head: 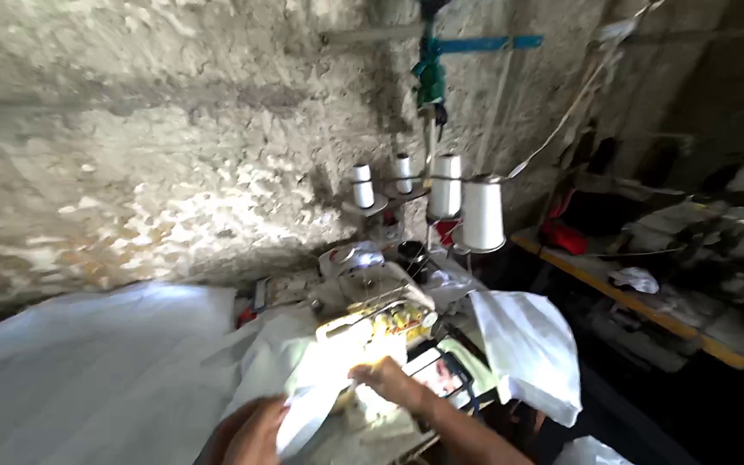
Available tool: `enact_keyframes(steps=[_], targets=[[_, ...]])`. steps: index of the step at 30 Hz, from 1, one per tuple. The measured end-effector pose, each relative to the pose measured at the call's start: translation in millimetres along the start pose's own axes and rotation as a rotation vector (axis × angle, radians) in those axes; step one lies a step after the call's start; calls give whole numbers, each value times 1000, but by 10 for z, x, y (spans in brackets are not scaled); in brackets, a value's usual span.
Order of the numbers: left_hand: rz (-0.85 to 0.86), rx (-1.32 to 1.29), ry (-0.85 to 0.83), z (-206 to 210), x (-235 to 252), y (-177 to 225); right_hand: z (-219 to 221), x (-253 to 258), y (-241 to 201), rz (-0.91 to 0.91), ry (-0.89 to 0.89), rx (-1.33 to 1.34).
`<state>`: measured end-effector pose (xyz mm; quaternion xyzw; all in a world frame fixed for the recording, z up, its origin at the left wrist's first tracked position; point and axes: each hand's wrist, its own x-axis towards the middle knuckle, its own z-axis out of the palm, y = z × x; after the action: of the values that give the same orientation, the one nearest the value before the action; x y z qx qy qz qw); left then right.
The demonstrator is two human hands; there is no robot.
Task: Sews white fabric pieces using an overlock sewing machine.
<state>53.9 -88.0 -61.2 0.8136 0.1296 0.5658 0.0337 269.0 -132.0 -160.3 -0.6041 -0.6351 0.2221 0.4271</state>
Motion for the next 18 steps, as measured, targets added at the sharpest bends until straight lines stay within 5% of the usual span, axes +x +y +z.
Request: enact_keyframes(steps=[7, 18], targets=[[-105, -26, -27, 36, -18, -24, 135, -167, 227, 110, -14, 317], [-147, -150, -123, 204, -125, -43, 310, -267, 469, 15, 44, 192]])
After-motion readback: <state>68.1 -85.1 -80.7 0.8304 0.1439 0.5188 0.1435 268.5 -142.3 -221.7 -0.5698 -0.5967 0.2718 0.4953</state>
